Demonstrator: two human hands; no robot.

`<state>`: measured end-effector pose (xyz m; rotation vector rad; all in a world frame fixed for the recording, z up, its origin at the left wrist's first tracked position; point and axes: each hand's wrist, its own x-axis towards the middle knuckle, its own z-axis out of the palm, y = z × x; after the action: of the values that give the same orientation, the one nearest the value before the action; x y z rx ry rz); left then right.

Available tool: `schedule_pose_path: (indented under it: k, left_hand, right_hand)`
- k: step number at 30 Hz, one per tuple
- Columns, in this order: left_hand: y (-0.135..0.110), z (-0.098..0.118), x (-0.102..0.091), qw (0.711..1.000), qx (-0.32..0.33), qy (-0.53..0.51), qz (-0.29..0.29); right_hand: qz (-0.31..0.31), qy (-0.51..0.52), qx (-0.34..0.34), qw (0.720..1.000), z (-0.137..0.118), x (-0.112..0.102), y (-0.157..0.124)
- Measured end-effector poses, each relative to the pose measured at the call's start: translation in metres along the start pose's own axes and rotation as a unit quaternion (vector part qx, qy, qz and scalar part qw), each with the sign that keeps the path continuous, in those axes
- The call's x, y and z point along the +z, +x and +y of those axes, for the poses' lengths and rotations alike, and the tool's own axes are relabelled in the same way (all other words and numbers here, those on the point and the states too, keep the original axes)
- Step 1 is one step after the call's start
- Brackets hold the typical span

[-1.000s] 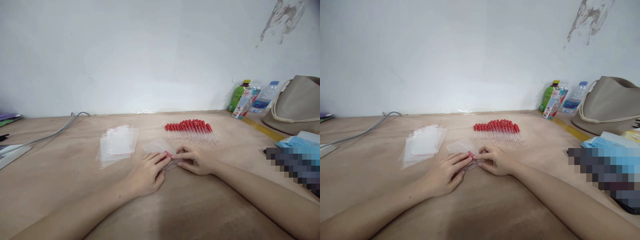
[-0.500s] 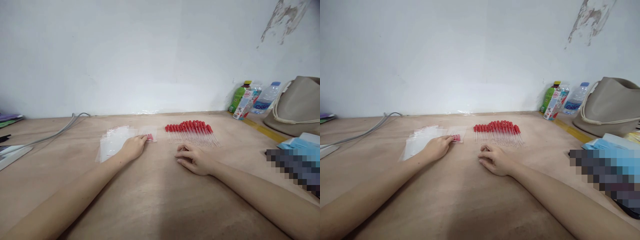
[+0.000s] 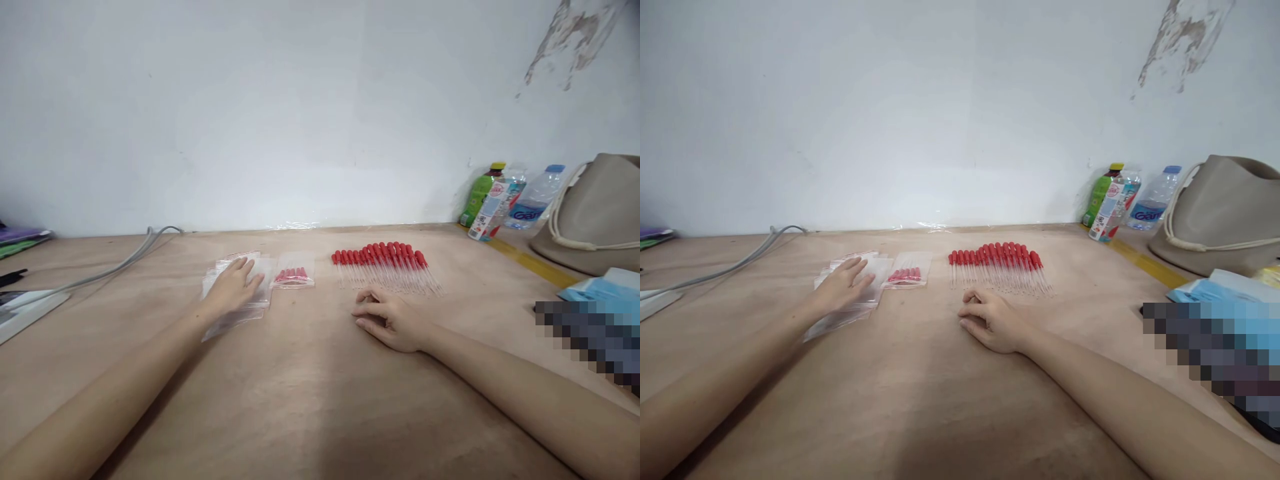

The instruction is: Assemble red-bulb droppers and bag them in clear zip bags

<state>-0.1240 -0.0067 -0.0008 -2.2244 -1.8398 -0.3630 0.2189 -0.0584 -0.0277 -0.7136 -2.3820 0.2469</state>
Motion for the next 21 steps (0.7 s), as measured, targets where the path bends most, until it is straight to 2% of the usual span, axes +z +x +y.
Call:
schedule_pose_path:
  k: [2,4,7,11,13,16,18,21]
  left_hand:
    - [-0.005,-0.009,0.006,0.999,-0.004,-0.005,-0.044]
    - [-0.010,-0.012,0.009,0.998,-0.004,-0.020,-0.059]
    - [-0.014,-0.009,0.006,0.997,0.004,-0.044,-0.058]
    - [-0.012,0.000,-0.012,0.998,-0.038,-0.041,-0.025]
    - [-0.014,0.013,-0.026,0.999,-0.035,-0.030,-0.003]
    - [-0.029,0.048,-0.046,0.999,0.020,-0.023,0.026]
    - [-0.042,0.076,-0.053,0.998,0.048,-0.041,-0.008]
    - [-0.059,0.105,-0.050,0.986,0.076,-0.119,-0.094]
  right_hand:
    - [0.000,-0.002,-0.001,1.000,0.000,0.000,0.000]
    - [0.001,-0.002,-0.001,1.000,0.000,0.000,0.000]
    - [0.002,0.002,-0.002,1.000,0.000,0.000,0.000]
    - [0.006,-0.002,-0.003,1.000,0.000,0.000,0.000]
    - [0.006,-0.005,-0.004,1.000,0.000,0.000,0.001]
    - [0.001,-0.005,-0.005,1.000,0.000,0.000,0.001]
    - [0.002,-0.006,-0.004,1.000,0.000,0.000,0.001]
    - [0.006,-0.009,-0.006,1.000,-0.001,0.000,0.001]
